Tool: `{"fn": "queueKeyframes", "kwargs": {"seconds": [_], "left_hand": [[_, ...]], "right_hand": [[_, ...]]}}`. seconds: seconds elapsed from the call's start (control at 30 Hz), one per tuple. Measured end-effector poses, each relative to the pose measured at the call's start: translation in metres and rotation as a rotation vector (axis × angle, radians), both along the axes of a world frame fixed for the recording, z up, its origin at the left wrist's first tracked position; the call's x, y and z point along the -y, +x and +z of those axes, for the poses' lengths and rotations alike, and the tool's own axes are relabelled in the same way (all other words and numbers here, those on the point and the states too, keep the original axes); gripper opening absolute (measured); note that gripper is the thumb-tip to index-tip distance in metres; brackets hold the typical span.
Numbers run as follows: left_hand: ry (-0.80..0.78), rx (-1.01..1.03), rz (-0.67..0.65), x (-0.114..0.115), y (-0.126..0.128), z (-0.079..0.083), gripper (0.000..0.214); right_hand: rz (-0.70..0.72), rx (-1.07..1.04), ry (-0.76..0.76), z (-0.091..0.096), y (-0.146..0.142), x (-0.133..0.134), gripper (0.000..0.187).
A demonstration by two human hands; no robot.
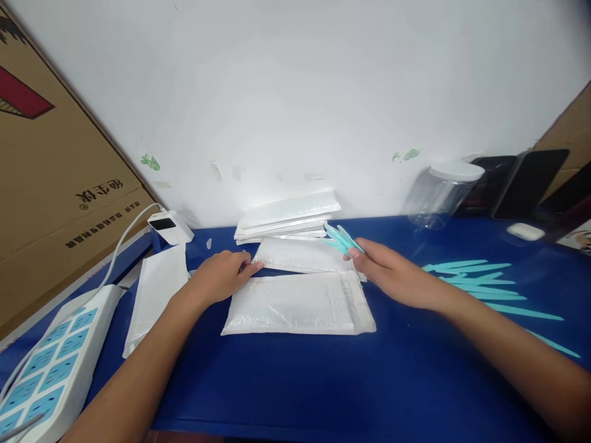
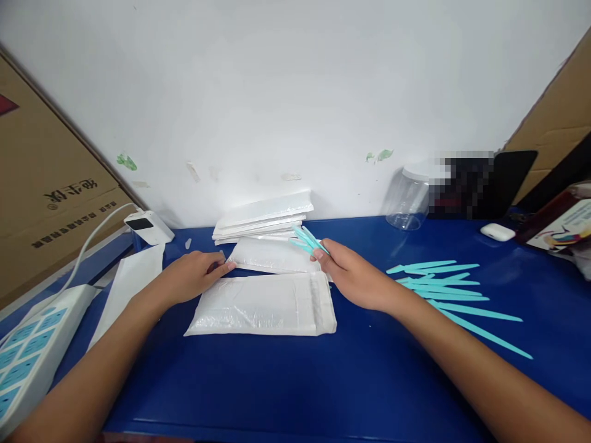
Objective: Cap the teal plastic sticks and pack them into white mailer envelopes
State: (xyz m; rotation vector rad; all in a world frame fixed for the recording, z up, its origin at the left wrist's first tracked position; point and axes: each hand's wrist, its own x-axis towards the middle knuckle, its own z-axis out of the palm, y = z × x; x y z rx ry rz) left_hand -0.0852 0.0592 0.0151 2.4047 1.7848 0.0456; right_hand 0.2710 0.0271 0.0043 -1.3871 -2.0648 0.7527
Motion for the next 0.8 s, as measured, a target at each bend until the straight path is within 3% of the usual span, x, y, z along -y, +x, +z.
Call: {"fn": "queueKeyframes", "kwargs": {"seconds": [0.13,0.23,0.33,0.43,0.57,0.67,0.8], "left_hand": [[0.151,-0.089,0.042,0.006,0.006,0.005,0.058],[0.229,0.059,-0.138,0.018,0.018,0.009,0.060],[0.081,0.244,-0.369,0.031,0.030,0.003,0.090],[-0.044,0.250,-0.414,0.040,0.038,-0.009,0.112],[-0.119,0.272,-0.416,0.045,0.041,-0.014,0.106],[-0.127,0.355,-0.449,0.049,0.044,-0.009,0.094],[-0.165,0.413,-0.511,0.055,0.053,-0.004,0.087]], "right_hand": [[0.008,0.015,-0.048,-0.001,-0.002,-0.002,0.044],[-0.033,0.167,-0.023,-0.004,-0.001,-0.003,0.039],[0.016,0.203,-0.066,-0.005,-0.001,-0.003,0.040],[0.069,0.173,-0.139,-0.003,0.000,-0.003,0.046],[0.056,0.219,-0.099,-0.003,0.000,-0.003,0.047],[0.067,0.272,-0.024,-0.005,-0.003,-0.002,0.040],[0.121,0.290,-0.034,-0.010,-0.011,0.002,0.029]]}}
